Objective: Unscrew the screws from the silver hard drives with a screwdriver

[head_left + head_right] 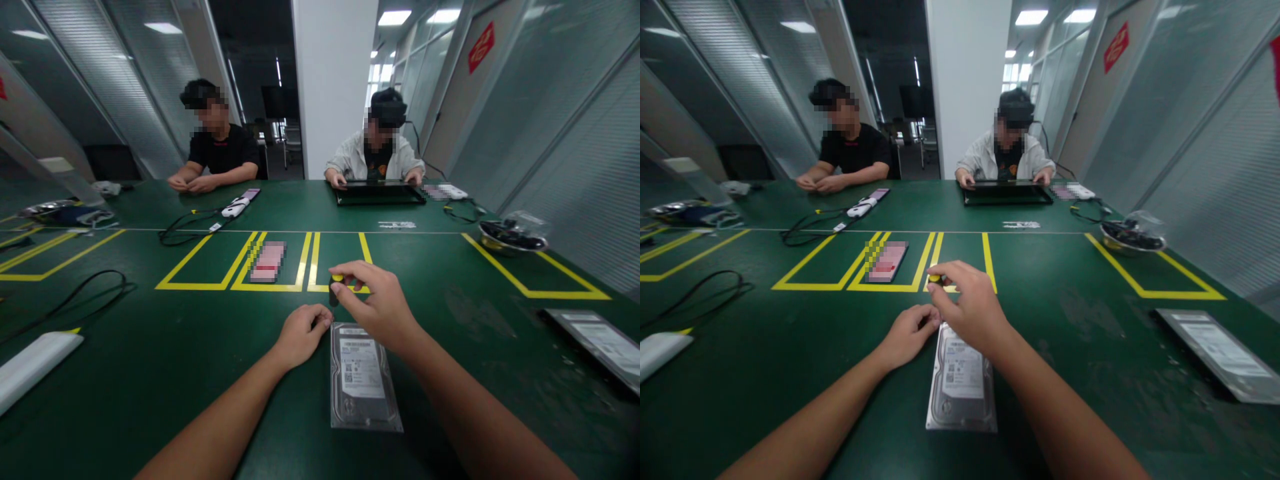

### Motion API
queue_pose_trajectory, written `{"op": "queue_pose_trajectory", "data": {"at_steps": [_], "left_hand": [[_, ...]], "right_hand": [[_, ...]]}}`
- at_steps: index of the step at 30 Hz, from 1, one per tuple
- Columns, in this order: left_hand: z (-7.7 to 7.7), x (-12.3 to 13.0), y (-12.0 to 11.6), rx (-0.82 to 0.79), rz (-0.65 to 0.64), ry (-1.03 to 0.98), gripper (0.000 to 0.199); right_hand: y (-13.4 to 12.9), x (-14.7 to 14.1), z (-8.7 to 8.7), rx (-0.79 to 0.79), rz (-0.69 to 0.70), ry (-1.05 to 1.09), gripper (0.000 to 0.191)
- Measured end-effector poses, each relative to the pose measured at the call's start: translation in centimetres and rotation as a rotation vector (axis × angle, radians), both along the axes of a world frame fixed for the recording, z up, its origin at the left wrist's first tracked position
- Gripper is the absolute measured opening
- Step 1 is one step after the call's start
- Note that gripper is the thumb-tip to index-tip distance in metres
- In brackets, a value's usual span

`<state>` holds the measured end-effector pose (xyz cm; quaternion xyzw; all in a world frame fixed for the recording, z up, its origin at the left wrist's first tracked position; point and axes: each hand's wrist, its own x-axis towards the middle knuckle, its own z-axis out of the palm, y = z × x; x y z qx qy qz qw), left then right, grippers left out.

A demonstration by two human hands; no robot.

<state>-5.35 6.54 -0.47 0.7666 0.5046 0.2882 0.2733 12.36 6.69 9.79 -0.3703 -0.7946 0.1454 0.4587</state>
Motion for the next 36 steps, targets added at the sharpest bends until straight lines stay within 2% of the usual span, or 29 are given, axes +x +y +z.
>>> {"op": "queue_pose_trajectory", "data": {"at_steps": [10,17,25,30,36], "left_hand": [[-0.05,-0.08,0.05,0.005,-0.004,-0.02,0.011],[-0.12,-0.11,0.09,0.001,-0.01,-0.029,0.011],[-0.17,-0.08,0.16,0.011,-0.013,-0.029,0.01],[-0.35,-0.11,0.22,0.007,-0.012,-0.033,0.01],[-0.42,-0.1,0.22,-0.002,-0.01,-0.042,0.011]], "right_hand": [[0.13,-0.05,-0.21,0.025,-0.01,0.012,0.01],[0.09,0.14,-0.08,-0.014,-0.056,-0.017,0.018],[0.05,-0.09,-0.1,0.054,-0.017,-0.019,0.01],[0.12,0.22,0.01,0.031,0.028,-0.024,0.02],[0.29,0.24,0.05,0.04,0.024,0.001,0.014]]}}
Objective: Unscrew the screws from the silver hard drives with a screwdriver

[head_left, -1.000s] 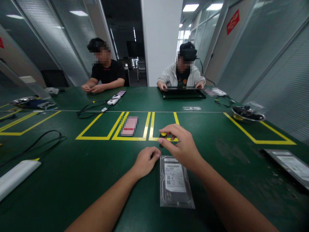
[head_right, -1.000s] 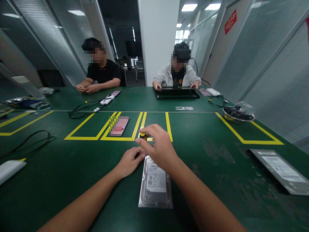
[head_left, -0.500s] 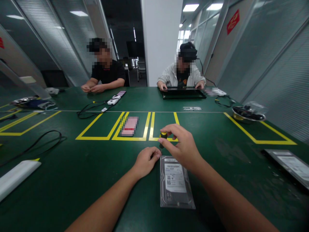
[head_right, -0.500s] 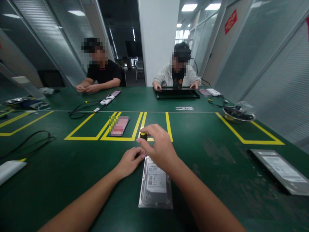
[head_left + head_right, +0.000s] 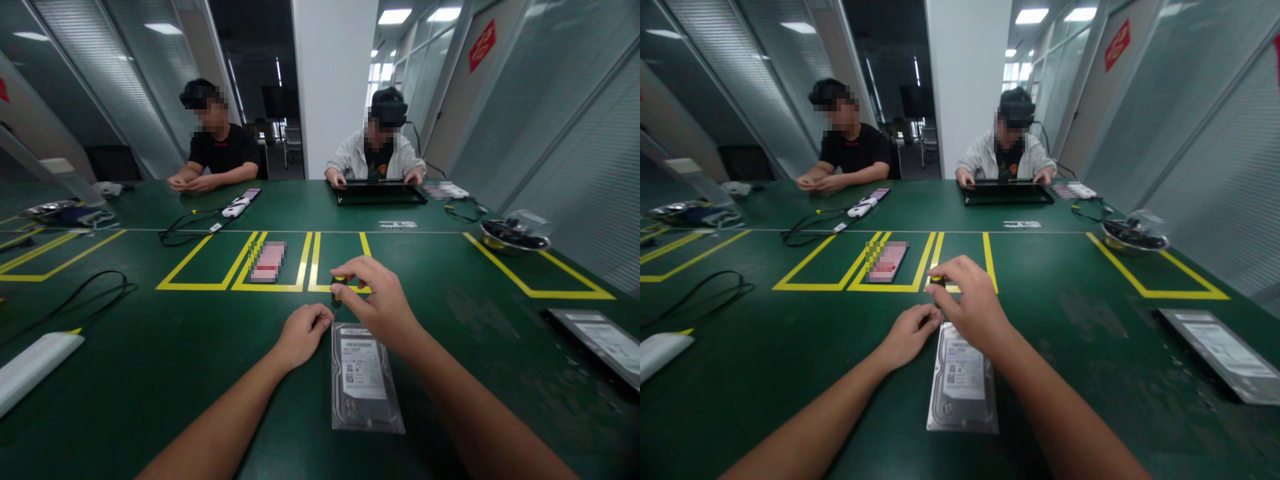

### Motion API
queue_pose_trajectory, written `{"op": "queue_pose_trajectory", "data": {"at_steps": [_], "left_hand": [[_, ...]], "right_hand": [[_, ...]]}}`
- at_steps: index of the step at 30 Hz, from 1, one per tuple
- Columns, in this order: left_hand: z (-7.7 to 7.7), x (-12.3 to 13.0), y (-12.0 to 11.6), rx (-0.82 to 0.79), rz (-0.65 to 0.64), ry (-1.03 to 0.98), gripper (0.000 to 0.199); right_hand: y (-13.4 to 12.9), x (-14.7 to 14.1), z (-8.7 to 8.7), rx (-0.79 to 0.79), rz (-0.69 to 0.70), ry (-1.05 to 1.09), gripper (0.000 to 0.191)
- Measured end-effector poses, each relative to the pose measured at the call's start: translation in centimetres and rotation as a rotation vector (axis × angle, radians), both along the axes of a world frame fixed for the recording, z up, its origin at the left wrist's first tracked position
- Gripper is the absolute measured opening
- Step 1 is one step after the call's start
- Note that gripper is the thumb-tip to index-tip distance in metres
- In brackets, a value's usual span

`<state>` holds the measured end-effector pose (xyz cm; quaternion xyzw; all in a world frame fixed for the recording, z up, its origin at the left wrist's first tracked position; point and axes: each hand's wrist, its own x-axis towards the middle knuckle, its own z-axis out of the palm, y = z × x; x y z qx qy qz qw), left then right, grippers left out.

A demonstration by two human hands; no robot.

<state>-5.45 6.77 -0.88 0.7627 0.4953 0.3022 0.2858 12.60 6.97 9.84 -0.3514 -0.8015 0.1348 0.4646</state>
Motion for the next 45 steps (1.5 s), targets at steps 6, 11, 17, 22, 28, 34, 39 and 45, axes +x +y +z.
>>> {"op": "queue_pose_trajectory", "data": {"at_steps": [6,11,17,22,28,34,39,45], "left_hand": [[0.05,-0.05,-0.08,0.001,-0.009,0.004,0.009],[0.07,-0.05,-0.15,0.005,-0.033,0.001,0.014],[0.04,-0.03,-0.14,0.007,-0.044,-0.001,0.016],[-0.01,-0.04,-0.12,0.006,-0.03,0.002,0.014],[-0.06,0.05,-0.06,0.007,-0.024,0.012,0.013],[-0.23,0.06,-0.09,0.008,-0.017,0.024,0.013],[-0.25,0.01,-0.1,0.003,-0.019,0.032,0.015],[-0.19,-0.06,-0.11,0.004,-0.016,0.033,0.016]], "right_hand": [[0.0,0.18,0.05,0.02,0.021,-0.006,0.023],[0.05,0.31,-0.14,0.017,0.02,-0.011,0.025],[-0.01,0.13,-0.02,0.066,-0.032,-0.083,0.01],[-0.15,0.2,-0.04,0.126,-0.012,-0.061,0.014],[-0.18,0.02,0.08,0.086,-0.026,-0.106,0.007],[-0.21,0.07,0.1,0.115,-0.008,-0.089,0.016],[-0.35,0.02,0.11,0.088,-0.023,-0.112,0.009],[-0.45,0.12,0.38,0.092,-0.025,-0.094,0.015]]}}
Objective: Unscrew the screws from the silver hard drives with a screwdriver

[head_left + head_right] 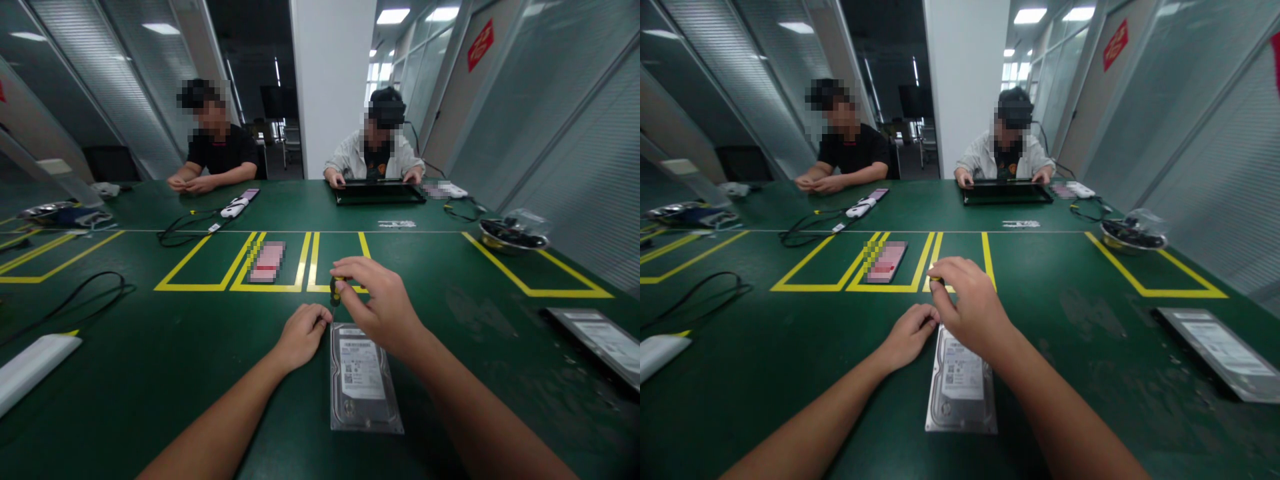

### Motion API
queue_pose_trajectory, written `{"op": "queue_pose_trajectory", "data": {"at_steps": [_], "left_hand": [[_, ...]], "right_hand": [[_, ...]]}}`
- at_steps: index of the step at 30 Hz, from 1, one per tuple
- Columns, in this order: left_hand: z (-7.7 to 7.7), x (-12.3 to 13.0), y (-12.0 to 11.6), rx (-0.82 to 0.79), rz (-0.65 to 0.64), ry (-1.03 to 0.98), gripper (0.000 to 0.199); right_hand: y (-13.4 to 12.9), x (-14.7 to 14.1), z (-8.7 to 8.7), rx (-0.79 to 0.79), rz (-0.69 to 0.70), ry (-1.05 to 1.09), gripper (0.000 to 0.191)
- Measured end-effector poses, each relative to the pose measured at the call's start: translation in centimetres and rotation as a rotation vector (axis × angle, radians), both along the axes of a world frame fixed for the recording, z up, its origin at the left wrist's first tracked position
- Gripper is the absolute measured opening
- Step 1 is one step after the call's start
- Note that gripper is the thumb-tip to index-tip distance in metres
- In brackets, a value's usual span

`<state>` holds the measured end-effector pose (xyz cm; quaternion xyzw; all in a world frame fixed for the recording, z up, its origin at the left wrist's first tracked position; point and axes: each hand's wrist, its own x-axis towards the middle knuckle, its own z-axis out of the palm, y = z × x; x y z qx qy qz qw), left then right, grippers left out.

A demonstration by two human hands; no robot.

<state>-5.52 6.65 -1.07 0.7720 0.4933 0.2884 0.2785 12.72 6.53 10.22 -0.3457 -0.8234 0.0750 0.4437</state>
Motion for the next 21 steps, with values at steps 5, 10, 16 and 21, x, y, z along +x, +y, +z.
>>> {"op": "queue_pose_trajectory", "data": {"at_steps": [5,10,16,21], "left_hand": [[0.16,0.05,-0.03,-0.004,0.008,0.002,0.015],[0.15,0.11,-0.05,-0.001,0.007,-0.002,0.015],[0.04,0.08,-0.01,0.002,0.007,-0.001,0.015],[0.0,0.01,0.01,0.004,0.006,0.001,0.015]], "right_hand": [[0.05,-0.02,0.01,-0.009,-0.03,-0.02,0.008],[-0.03,-0.19,0.05,-0.013,-0.022,-0.002,0.009],[-0.04,-0.07,0.04,-0.009,-0.059,-0.016,0.005],[-0.05,-0.16,-0.05,0.014,-0.027,-0.014,0.013]]}}
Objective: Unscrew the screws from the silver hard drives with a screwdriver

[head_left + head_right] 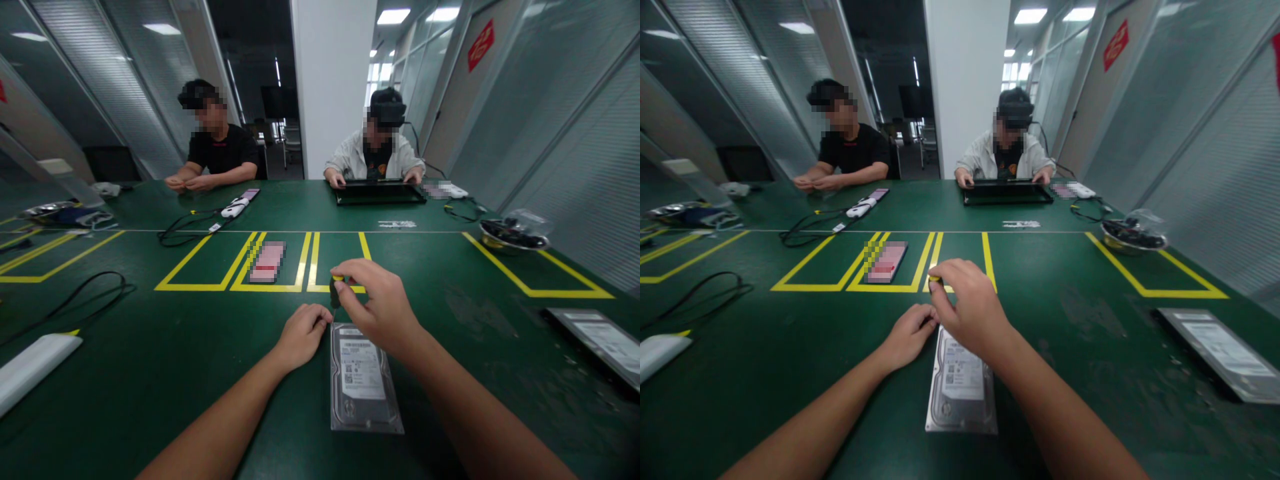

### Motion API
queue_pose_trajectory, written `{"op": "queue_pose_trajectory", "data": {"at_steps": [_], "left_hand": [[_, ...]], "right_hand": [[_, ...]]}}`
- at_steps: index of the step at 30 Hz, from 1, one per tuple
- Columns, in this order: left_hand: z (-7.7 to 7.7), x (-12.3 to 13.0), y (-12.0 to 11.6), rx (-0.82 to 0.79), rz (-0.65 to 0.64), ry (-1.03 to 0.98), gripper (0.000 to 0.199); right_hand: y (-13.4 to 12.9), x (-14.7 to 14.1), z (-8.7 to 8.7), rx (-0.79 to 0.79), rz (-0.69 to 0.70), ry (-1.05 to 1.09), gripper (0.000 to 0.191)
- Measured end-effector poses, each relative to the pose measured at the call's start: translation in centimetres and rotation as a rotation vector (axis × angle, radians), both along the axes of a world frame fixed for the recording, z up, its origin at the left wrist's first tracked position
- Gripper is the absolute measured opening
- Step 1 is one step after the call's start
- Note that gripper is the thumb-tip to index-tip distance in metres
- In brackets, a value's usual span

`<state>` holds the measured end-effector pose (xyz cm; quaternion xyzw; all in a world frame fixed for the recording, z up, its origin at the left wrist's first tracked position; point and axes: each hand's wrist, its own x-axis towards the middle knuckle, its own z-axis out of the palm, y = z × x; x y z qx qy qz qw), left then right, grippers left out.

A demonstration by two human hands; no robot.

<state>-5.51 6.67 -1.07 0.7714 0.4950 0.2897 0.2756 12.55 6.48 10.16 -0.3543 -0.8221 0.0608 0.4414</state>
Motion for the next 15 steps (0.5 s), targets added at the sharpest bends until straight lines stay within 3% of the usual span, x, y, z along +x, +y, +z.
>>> {"op": "queue_pose_trajectory", "data": {"at_steps": [15], "left_hand": [[-0.02,0.04,0.0,-0.001,0.001,0.002,0.014]], "right_hand": [[-0.01,0.03,-0.04,-0.028,-0.015,0.012,0.006]]}}
